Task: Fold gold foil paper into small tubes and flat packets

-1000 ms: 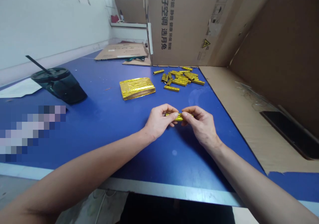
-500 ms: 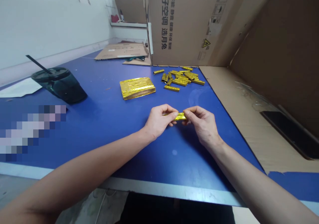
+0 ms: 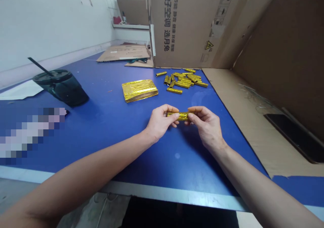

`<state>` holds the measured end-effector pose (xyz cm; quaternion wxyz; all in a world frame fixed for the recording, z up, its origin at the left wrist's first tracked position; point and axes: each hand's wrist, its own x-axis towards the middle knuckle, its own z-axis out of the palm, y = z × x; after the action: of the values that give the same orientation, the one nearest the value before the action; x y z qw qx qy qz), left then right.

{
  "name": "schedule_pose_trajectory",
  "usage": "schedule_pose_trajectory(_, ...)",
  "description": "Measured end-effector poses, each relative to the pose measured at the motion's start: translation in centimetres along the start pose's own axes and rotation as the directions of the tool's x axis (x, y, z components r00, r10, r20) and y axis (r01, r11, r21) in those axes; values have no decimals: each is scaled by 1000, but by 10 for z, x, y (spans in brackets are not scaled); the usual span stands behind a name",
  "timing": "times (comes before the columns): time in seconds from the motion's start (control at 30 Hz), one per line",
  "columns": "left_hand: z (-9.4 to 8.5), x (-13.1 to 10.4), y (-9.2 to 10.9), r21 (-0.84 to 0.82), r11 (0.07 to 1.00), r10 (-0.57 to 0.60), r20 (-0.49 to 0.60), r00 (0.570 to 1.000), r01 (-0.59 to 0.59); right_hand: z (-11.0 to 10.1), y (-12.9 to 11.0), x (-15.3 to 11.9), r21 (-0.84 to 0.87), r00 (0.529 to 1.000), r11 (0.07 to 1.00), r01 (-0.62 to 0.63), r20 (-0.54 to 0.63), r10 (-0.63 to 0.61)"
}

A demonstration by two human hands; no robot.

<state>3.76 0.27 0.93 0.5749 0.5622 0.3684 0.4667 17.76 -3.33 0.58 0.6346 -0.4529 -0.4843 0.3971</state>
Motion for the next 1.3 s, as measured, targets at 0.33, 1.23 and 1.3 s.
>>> schedule_pose_trajectory(0.33, 1, -1, -2, 9, 994, 106, -10, 994, -106, -1, -1, -2, -41, 999, 999, -27, 24, 28)
schedule_pose_trajectory(1.23, -11, 11, 0, -44, 998, -55, -96, 994, 51, -6, 5, 0, -143, 991, 981, 134, -6, -136)
schedule_pose_trajectory(1.3, -11, 10, -1, -25, 995, -98, -78, 992, 96, -6, 6, -1, -192, 988, 969, 153, 22, -152)
